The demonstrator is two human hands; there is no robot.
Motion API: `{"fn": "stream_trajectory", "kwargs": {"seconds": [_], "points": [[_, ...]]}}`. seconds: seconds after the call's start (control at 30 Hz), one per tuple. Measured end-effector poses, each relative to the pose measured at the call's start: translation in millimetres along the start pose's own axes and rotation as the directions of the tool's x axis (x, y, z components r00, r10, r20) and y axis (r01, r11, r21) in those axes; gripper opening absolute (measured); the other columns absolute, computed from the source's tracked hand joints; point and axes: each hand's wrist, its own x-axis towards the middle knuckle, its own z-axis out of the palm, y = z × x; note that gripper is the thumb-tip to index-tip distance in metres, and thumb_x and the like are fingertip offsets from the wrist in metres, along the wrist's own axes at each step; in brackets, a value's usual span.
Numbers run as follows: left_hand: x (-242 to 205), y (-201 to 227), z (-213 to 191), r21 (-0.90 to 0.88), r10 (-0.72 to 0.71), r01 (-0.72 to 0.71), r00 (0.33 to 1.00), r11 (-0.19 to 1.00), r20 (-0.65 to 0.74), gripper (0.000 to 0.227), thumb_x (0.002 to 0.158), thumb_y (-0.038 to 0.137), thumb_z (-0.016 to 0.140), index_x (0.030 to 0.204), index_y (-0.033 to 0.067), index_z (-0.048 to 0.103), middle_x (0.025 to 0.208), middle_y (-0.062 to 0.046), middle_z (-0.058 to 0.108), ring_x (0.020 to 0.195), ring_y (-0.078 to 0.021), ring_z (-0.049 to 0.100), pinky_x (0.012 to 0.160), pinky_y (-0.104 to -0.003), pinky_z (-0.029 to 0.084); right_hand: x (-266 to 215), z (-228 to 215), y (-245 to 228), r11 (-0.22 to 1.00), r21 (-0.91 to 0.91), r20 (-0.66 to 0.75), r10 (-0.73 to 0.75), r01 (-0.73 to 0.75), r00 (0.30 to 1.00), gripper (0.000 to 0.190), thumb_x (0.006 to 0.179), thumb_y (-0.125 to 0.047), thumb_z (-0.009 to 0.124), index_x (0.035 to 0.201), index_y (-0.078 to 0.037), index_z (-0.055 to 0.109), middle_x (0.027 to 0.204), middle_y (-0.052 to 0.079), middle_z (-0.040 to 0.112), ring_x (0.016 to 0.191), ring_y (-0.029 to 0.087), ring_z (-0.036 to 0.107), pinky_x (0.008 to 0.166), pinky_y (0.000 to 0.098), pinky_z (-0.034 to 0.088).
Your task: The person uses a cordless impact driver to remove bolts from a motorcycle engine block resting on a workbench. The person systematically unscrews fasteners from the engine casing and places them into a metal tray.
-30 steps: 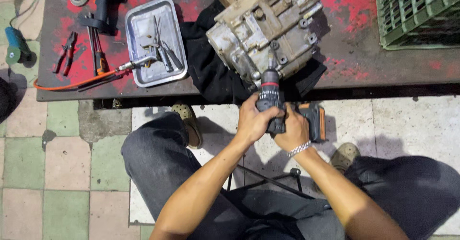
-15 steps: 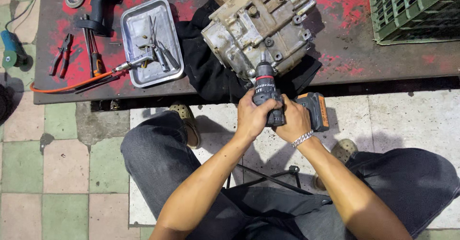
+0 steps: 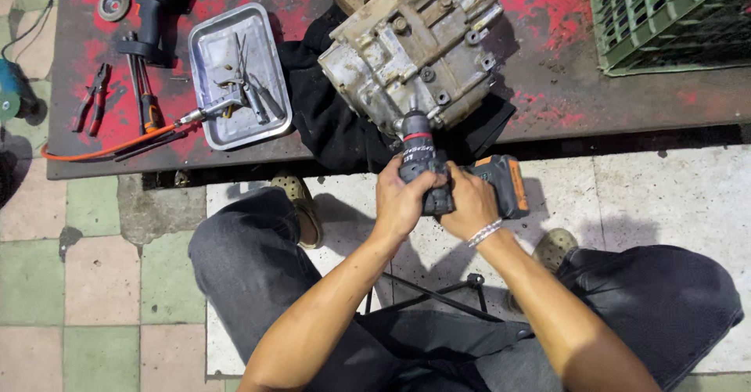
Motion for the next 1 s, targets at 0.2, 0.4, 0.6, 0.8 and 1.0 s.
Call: {"fn": "stream_trajectory", "kwargs": {"seconds": [0.2, 0.4, 0.6, 0.8, 1.0], "points": [[-8.1, -1.8, -6.3, -0.042, -0.029, 0.029, 1.000, 0.999, -0.004, 0.048, 0.069, 0.016, 0.077, 0.110, -0.0051, 0.065, 0.084, -0.008, 0.073, 0.072, -0.0140, 0.068, 0.070, -0.028, 0.057, -4.5, 10.5, 2.9, 1.000, -0.013, 0.035, 0.001, -0.001, 0.999, 0.065, 0.068, -0.009, 0.071, 0.130, 0.003, 0.058, 0.101, 0.027, 0.071, 0.092, 0.047, 0.068, 0.079, 0.0526, 0.054], [-10.9, -4.6, -13.2, -0.061, -0.019, 0.019, 1.000, 0.998, 0.002, 0.047, 0.069, 0.015, 0.077, 0.110, -0.0041, 0.065, 0.085, -0.008, 0.072, 0.073, -0.0147, 0.068, 0.070, -0.029, 0.057, -5.1, 12.7, -4.9, 0.999, 0.003, 0.011, -0.049, 0.049, 0.999, 0.069, 0.061, -0.008, 0.072, 0.127, 0.003, 0.057, 0.099, 0.027, 0.070, 0.089, 0.048, 0.067, 0.076, 0.0526, 0.054], [-13.2, -13.3, -3.6, 0.037, 0.015, -0.015, 1.000, 0.999, -0.011, 0.053, 0.066, 0.021, 0.079, 0.111, -0.0026, 0.066, 0.087, -0.008, 0.073, 0.076, -0.0161, 0.069, 0.074, -0.031, 0.057, -16.4, 11.9, -3.6, 0.999, 0.005, 0.003, 0.049, -0.049, 0.999, 0.044, 0.071, -0.013, 0.075, 0.112, -0.008, 0.061, 0.092, 0.022, 0.072, 0.085, 0.048, 0.068, 0.073, 0.0554, 0.053], [-25.6, -22.2, -1.9, 0.004, -0.009, 0.009, 1.000, 1.000, 0.003, 0.047, 0.067, 0.023, 0.077, 0.106, -0.0024, 0.067, 0.085, -0.009, 0.075, 0.075, -0.0163, 0.071, 0.074, -0.030, 0.059, -27.9, 17.9, 11.4, 0.998, 0.019, -0.048, -0.062, 0.063, 0.997, 0.068, 0.068, -0.012, 0.074, 0.132, 0.003, 0.056, 0.098, 0.027, 0.070, 0.088, 0.048, 0.068, 0.076, 0.0529, 0.055], [-37.3, -25.1, 5.1, 0.050, -0.039, 0.038, 0.999, 0.998, 0.014, 0.045, 0.067, 0.022, 0.078, 0.104, -0.0013, 0.066, 0.083, -0.008, 0.073, 0.072, -0.0158, 0.069, 0.070, -0.031, 0.058, -39.8, 15.5, 23.7, 0.999, -0.002, 0.036, 0.034, -0.034, 0.999, 0.065, 0.069, -0.012, 0.074, 0.130, 0.003, 0.057, 0.100, 0.026, 0.071, 0.091, 0.047, 0.068, 0.078, 0.0518, 0.055]]}}
